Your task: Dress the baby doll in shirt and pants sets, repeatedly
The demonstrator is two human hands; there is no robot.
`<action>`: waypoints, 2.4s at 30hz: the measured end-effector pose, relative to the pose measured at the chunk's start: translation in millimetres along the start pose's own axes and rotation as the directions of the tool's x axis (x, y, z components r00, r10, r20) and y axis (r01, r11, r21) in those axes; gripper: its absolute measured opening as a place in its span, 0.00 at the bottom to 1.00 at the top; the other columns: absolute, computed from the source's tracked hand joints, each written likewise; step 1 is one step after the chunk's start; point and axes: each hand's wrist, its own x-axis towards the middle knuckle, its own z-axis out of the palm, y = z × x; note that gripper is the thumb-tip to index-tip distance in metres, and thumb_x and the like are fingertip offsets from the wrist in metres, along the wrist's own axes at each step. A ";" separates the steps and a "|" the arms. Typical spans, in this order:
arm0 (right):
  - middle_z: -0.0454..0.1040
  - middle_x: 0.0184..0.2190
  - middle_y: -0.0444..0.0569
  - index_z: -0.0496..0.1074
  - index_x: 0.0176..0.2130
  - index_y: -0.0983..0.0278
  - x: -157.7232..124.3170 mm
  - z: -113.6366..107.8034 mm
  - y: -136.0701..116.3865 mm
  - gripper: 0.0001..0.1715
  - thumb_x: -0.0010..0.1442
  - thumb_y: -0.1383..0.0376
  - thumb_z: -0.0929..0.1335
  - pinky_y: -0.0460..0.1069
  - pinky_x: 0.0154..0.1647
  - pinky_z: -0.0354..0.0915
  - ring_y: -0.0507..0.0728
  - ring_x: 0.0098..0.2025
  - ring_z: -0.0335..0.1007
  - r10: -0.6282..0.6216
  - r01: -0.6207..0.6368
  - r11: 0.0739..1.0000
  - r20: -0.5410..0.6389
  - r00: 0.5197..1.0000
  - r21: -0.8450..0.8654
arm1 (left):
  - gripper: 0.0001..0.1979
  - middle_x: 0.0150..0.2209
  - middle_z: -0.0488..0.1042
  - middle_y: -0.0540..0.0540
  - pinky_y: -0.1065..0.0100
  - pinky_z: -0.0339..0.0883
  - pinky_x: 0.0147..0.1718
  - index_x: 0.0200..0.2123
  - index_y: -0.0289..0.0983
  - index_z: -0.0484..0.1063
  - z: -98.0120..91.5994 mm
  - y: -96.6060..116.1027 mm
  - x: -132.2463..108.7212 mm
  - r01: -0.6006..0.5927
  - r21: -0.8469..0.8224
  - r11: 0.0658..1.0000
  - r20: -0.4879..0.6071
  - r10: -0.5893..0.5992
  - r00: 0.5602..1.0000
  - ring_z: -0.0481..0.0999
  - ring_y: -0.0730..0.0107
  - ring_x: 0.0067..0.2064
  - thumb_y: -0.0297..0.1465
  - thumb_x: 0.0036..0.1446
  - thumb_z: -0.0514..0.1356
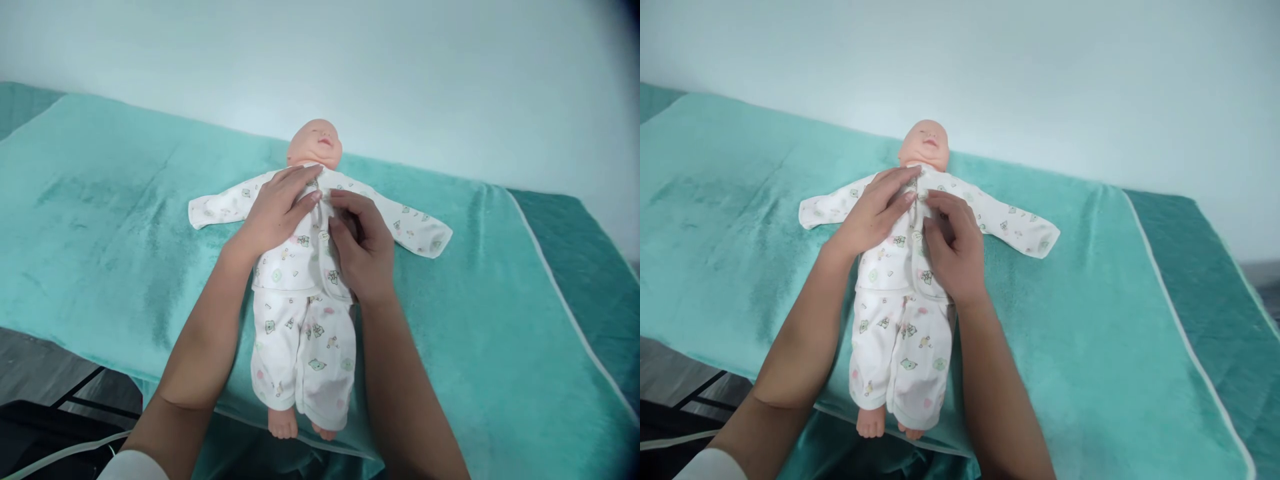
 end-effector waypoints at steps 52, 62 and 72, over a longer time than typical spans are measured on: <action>0.72 0.63 0.66 0.73 0.59 0.67 -22.4 -116.5 116.4 0.27 0.65 0.57 0.64 0.69 0.72 0.55 0.70 0.67 0.65 0.391 -0.404 0.539 -0.205 0.897 -0.740 | 0.31 0.69 0.70 0.37 0.42 0.51 0.73 0.70 0.38 0.66 -42.2 -73.6 -115.5 0.566 0.463 0.682 -0.334 -0.458 0.824 0.66 0.47 0.70 0.25 0.66 0.49; 0.73 0.33 0.52 0.72 0.34 0.57 -27.0 -131.6 123.2 0.10 0.60 0.54 0.67 0.68 0.54 0.69 0.67 0.45 0.72 0.280 -0.516 0.689 -0.469 0.837 -0.509 | 0.32 0.61 0.74 0.30 0.42 0.61 0.62 0.69 0.37 0.68 -52.1 -91.9 -99.0 0.717 0.351 0.602 -0.495 -0.531 0.688 0.70 0.40 0.64 0.22 0.66 0.44; 0.74 0.52 0.59 0.76 0.41 0.55 -39.9 -115.3 114.4 0.10 0.56 0.64 0.71 0.67 0.70 0.59 0.71 0.61 0.67 0.058 -0.296 0.834 -0.459 0.886 -0.466 | 0.34 0.68 0.66 0.32 0.45 0.60 0.68 0.67 0.37 0.70 -43.0 -74.4 -114.5 0.686 0.269 0.676 -0.544 -0.482 0.687 0.62 0.44 0.70 0.18 0.59 0.50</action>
